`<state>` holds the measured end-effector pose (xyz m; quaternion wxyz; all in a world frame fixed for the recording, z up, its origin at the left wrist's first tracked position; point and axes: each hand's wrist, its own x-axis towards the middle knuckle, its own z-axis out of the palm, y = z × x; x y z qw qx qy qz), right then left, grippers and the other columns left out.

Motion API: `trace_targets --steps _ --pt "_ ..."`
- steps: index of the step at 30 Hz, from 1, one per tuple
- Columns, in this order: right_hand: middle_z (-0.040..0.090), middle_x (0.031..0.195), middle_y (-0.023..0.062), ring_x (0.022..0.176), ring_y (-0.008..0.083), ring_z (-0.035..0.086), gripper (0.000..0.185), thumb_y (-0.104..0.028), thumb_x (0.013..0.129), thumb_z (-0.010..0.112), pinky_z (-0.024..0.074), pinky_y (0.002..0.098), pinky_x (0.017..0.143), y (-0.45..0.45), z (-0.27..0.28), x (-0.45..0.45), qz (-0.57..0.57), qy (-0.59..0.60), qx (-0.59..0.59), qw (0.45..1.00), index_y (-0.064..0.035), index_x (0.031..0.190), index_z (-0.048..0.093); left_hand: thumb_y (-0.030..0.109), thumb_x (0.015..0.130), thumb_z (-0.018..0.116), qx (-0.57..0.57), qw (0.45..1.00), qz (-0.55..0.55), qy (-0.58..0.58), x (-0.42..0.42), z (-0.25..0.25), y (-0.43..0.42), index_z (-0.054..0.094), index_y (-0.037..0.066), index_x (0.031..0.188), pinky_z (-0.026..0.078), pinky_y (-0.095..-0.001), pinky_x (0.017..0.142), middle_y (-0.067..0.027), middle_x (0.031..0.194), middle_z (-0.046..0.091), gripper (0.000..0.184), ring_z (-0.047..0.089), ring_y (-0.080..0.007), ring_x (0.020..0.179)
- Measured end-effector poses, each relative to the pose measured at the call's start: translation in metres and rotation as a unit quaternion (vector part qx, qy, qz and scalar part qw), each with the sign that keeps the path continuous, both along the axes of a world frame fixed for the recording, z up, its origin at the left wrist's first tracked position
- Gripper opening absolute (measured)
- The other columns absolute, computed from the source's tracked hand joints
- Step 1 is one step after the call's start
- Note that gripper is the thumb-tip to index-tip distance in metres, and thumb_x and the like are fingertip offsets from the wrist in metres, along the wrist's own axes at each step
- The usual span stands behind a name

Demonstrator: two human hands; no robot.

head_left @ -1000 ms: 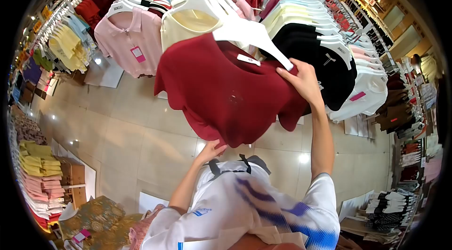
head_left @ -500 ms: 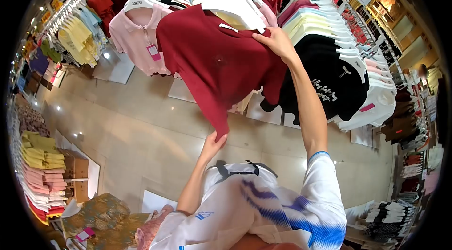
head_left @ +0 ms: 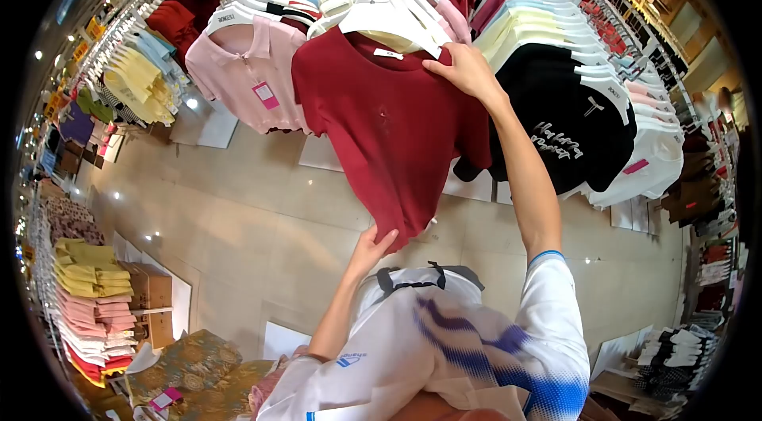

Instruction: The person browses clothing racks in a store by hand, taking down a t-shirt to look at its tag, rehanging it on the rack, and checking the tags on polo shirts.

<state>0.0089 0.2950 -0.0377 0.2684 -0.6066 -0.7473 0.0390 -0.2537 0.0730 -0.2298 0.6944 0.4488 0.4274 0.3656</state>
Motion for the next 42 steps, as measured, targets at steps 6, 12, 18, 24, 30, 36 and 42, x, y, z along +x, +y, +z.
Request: trace_targets --steps 6,12,18,24,30,36,42 --pt "0.057 0.111 0.0143 0.104 0.0354 0.054 0.046 -0.023 0.077 0.075 0.0451 0.0429 0.088 -0.119 0.015 -0.041 -0.001 -0.011 0.231 0.973 -0.0040 0.114 0.056 0.020 0.096 0.062 0.014 1.000 0.012 -0.002 0.002 0.025 0.007 0.061 0.004 0.114 0.038 -0.0196 0.050 0.0027 0.080 0.061 0.024 0.051 -0.0035 0.062" --pt "0.059 0.109 0.0134 0.100 0.0263 0.061 0.056 -0.016 0.073 0.081 0.0500 0.0352 0.087 -0.226 -0.090 -0.084 0.185 0.283 -0.069 0.939 -0.0020 0.119 0.054 0.019 0.096 0.061 0.030 0.991 0.086 -0.095 0.021 0.054 0.017 0.062 0.007 0.112 0.034 -0.0178 0.048 0.0046 0.077 0.060 0.020 0.049 -0.0015 0.060" --pt "0.065 0.100 0.0147 0.087 0.0262 0.066 0.040 -0.006 0.078 0.075 0.0533 0.0326 0.075 -0.225 -0.118 -0.060 0.152 0.311 -0.017 0.938 -0.0004 0.113 0.057 0.017 0.097 0.060 -0.008 0.985 0.114 -0.132 0.045 0.078 0.014 0.059 0.009 0.106 0.034 -0.0165 0.048 0.0038 0.082 0.060 0.013 0.049 -0.0008 0.061" --pt "0.066 0.091 0.0121 0.076 0.0223 0.068 0.014 0.003 0.086 0.061 0.0523 0.0295 0.066 -0.227 -0.115 -0.067 0.114 0.350 0.028 0.929 0.0011 0.098 0.055 0.016 0.096 0.061 0.043 0.983 0.109 -0.143 0.053 0.073 0.015 0.057 0.007 0.106 0.041 -0.0186 0.054 0.0012 0.086 0.061 0.014 0.053 -0.0039 0.064" --pt "0.063 0.086 0.0080 0.080 0.0090 0.062 0.009 -0.001 0.094 0.055 0.0508 0.0250 0.069 -0.223 -0.105 -0.054 0.099 0.451 -0.092 0.882 0.0024 0.101 0.052 0.000 0.089 0.065 0.318 0.942 0.087 0.070 0.046 0.055 0.024 0.059 0.001 0.111 0.048 -0.0266 0.087 -0.0018 0.100 0.062 0.023 0.058 -0.0106 0.098" --pt "0.043 0.075 -0.0088 0.068 -0.0008 0.035 0.004 -0.008 0.099 0.051 0.0278 0.0172 0.060 -0.195 -0.105 -0.026 0.117 0.594 -0.131 0.785 -0.0064 0.102 0.049 -0.008 0.083 0.060 0.292 0.953 0.078 -0.031 0.016 0.052 0.034 0.058 -0.001 0.101 0.045 -0.0231 0.076 -0.0060 0.101 0.060 0.019 0.056 -0.0126 0.087" --pt "0.059 0.081 -0.0031 0.074 0.0022 0.050 0.020 -0.016 0.090 0.067 0.0419 0.0200 0.066 -0.176 -0.050 -0.005 0.167 0.425 -0.197 0.867 -0.0003 0.101 0.059 0.008 0.095 0.059 0.143 0.974 0.126 -0.125 0.003 0.076 0.064 0.059 0.004 0.096 0.044 -0.0196 0.070 0.0035 0.085 0.058 0.004 0.053 -0.0022 0.076"
